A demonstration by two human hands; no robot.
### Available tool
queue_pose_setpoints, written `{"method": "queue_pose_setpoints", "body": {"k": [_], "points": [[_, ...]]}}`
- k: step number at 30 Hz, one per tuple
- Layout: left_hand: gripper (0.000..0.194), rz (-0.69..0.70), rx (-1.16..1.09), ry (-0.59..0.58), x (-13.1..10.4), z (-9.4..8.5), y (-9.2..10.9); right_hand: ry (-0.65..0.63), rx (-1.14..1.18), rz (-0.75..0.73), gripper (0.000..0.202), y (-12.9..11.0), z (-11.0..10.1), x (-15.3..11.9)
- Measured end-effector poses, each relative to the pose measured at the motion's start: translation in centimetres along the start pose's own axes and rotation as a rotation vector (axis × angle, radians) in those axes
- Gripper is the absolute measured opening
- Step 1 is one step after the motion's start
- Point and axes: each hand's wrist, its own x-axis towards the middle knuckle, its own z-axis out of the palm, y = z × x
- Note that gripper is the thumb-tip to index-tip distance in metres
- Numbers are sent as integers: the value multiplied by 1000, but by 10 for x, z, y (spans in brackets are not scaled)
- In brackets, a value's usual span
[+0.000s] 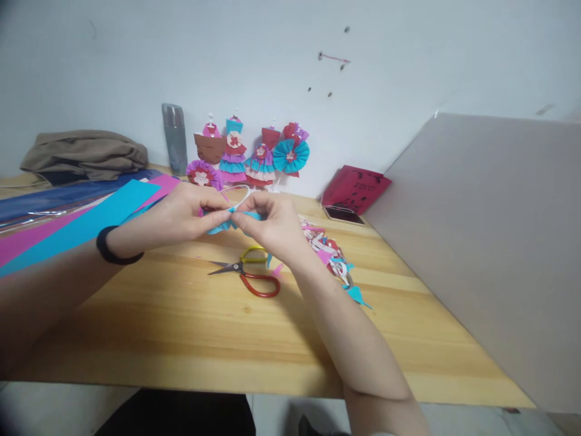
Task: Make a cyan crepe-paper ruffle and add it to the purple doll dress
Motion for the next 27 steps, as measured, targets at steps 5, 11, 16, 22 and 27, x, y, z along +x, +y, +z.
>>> {"method": "queue_pose_setpoints", "body": {"k": [5,11,16,22,27], "points": [[32,40,157,2,1,-3,7,58,-11,35,16,0,0,1],[25,52,196,4,1,-3,5,70,-4,-7,13,-3,1,-1],[26,-52,-39,-112,2,-5,0,121,-85,-28,11,-3,0,-3],[27,-193,-455,-327,5,-9,-11,99,-45,57,15,4,-2,2],[40,-319,-742,-321,4,-5,-23,108,-9,100,15,6,-4,4]]}}
